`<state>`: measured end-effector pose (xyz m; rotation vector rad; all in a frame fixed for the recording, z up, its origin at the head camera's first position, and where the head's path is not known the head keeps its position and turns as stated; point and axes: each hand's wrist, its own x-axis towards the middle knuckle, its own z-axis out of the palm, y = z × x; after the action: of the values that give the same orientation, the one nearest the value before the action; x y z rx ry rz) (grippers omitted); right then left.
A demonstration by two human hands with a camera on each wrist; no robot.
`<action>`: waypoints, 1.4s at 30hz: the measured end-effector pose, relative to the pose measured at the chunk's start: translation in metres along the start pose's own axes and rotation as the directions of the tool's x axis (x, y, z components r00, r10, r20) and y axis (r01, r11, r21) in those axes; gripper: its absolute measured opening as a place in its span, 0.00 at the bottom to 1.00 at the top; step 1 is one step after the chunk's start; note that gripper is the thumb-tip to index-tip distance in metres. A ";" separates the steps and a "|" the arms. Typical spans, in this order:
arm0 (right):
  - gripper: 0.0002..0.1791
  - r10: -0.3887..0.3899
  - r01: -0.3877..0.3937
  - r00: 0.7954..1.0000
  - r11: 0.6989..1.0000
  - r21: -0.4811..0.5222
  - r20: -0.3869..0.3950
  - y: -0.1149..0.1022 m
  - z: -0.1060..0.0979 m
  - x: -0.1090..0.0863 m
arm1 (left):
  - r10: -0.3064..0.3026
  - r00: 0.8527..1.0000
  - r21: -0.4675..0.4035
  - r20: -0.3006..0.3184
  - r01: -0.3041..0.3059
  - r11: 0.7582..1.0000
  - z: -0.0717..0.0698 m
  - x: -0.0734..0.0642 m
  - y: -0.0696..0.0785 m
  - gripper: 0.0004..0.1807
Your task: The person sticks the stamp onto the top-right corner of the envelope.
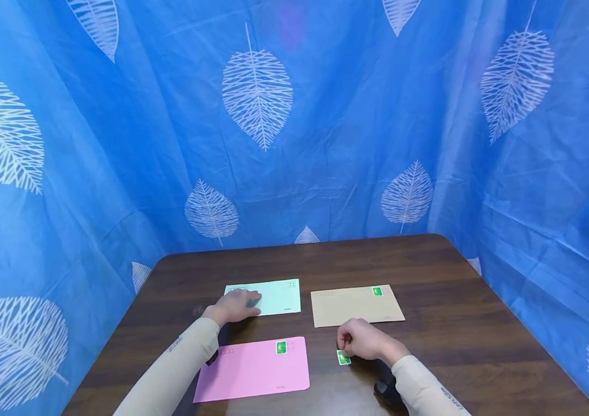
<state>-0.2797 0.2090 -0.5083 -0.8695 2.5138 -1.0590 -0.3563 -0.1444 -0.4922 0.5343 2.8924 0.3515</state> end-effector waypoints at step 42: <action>0.10 0.007 -0.007 1.000 1.000 -0.030 -0.002 0.001 -0.005 0.001 | -0.022 1.000 -0.047 -0.014 0.021 0.999 0.001 -0.005 0.009 0.24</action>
<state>-0.2831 0.2115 -0.5056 -0.8674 2.5384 -1.0233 -0.3487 -0.1376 -0.4903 0.4944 2.8937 0.4208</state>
